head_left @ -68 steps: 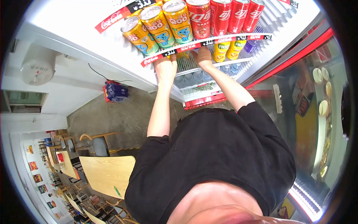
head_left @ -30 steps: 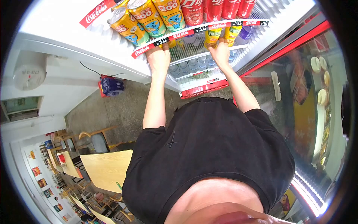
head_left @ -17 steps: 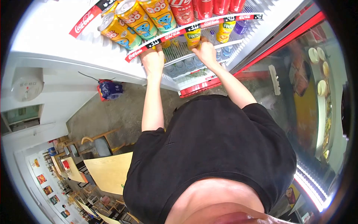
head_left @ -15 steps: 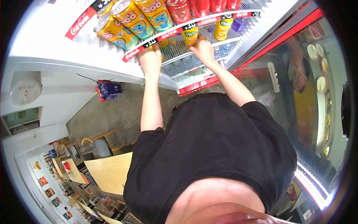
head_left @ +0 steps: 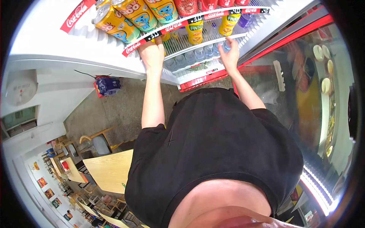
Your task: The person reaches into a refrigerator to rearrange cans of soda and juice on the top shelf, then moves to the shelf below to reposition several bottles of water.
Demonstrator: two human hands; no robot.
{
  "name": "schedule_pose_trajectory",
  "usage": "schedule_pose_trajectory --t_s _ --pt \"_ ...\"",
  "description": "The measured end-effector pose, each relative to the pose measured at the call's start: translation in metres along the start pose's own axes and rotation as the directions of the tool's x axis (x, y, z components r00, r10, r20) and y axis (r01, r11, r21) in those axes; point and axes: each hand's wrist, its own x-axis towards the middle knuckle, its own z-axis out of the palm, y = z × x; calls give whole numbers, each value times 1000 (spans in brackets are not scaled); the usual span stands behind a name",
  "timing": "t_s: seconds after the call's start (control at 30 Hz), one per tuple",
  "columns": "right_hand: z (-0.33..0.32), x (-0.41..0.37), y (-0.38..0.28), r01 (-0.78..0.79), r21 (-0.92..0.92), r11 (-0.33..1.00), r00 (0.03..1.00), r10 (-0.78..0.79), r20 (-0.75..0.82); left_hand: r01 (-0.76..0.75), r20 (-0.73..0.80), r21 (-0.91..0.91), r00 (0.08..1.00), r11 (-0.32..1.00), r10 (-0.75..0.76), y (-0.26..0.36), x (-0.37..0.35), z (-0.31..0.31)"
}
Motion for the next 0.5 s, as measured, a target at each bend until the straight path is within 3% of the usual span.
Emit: schedule_pose_trajectory --t_s 0.17,0.3,0.4,0.5 --pt "-6 47 16 105 -129 986 983 -122 -138 26 71 2 997 1000 -26 -5 -3 1" --pt "-6 70 19 56 -139 989 997 -62 -40 21 68 -11 997 1000 -20 -6 -4 1" --pt "8 78 31 10 -41 999 1000 -11 -23 39 85 21 996 999 -41 -6 -6 -1" --pt "10 82 31 -31 -107 994 1000 31 -2 32 36 14 999 999 -32 -3 -6 -1"
